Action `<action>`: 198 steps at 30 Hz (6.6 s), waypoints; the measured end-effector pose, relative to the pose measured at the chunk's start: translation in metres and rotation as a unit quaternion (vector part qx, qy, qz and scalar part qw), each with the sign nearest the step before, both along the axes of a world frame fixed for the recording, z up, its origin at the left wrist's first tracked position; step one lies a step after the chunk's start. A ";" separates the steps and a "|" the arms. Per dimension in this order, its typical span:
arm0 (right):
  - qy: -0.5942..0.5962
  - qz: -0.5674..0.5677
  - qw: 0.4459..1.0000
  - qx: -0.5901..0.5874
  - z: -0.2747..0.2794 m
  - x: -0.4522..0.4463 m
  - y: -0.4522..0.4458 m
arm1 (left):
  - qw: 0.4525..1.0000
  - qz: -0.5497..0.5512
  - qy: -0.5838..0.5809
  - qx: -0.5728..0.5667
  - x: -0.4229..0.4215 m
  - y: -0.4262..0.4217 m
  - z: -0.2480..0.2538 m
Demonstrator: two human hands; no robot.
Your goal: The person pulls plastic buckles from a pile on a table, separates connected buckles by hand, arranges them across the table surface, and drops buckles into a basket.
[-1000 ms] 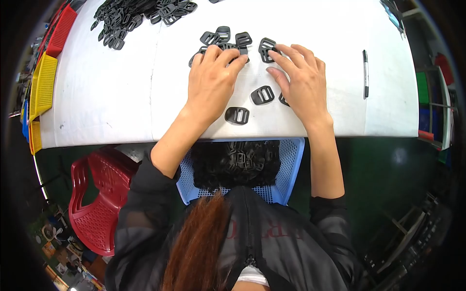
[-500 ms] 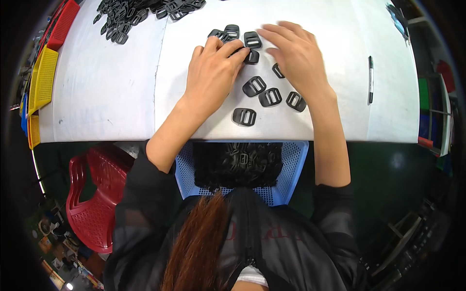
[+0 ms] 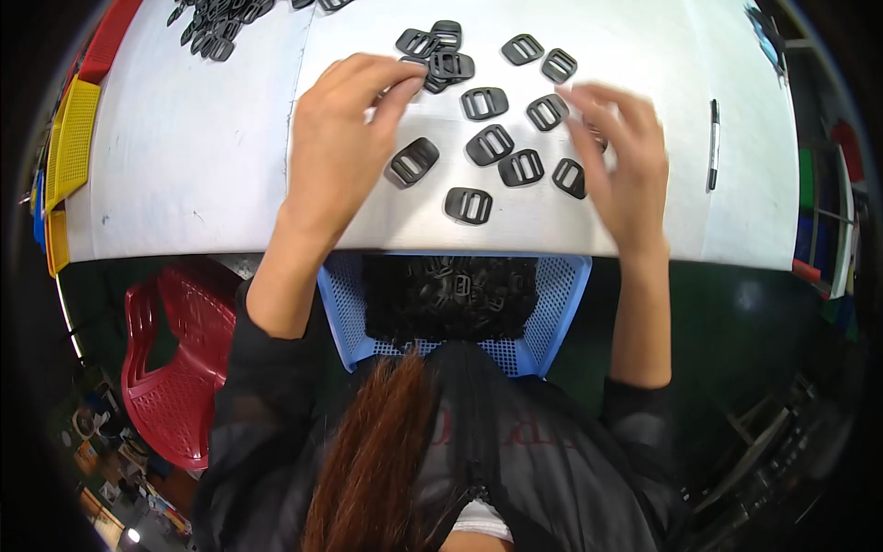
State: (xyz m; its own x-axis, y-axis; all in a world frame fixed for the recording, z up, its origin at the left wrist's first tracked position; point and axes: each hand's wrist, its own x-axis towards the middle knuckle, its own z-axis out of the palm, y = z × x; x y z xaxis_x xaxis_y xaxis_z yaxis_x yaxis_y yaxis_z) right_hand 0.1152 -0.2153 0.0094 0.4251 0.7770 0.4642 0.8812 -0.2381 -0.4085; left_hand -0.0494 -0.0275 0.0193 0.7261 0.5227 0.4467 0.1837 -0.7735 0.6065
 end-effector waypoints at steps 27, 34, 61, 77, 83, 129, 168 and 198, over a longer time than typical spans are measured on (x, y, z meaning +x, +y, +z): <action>0.013 0.041 0.999 -0.011 -0.035 0.038 0.041 | 0.997 -0.019 0.065 -0.048 -0.014 -0.020 -0.026; 0.024 0.127 0.988 -0.088 -0.045 0.031 0.034 | 0.993 -0.046 0.104 0.037 -0.002 -0.024 -0.032; -0.076 0.092 0.990 -0.081 -0.010 -0.026 0.043 | 0.987 -0.041 0.112 -0.103 -0.033 -0.012 -0.010; 0.148 0.041 0.977 -0.150 0.007 0.037 0.107 | 0.996 0.012 0.081 0.034 -0.026 0.017 -0.032; 0.012 0.132 0.989 -0.065 -0.038 0.033 0.109 | 0.993 0.023 0.053 -0.105 -0.033 0.029 -0.024; 0.097 -0.008 0.995 -0.005 -0.056 0.062 0.266 | 0.955 0.291 -0.047 -0.041 0.055 0.203 -0.064; -0.066 -0.007 0.998 -0.010 -0.030 -0.078 0.001 | 0.982 -0.041 0.065 0.173 -0.056 -0.059 -0.042; -0.081 -0.066 0.995 -0.008 -0.019 -0.061 0.023 | 0.982 0.028 0.053 0.180 -0.013 -0.009 -0.044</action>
State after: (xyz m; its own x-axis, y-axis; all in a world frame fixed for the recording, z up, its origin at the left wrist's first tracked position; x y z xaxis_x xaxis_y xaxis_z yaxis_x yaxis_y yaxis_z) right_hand 0.0539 -0.1924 -0.0098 0.4439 0.7273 0.5235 0.8961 -0.3605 -0.2590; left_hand -0.0624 -0.0367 -0.0246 0.7532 0.3855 0.5330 0.2795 -0.9211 0.2712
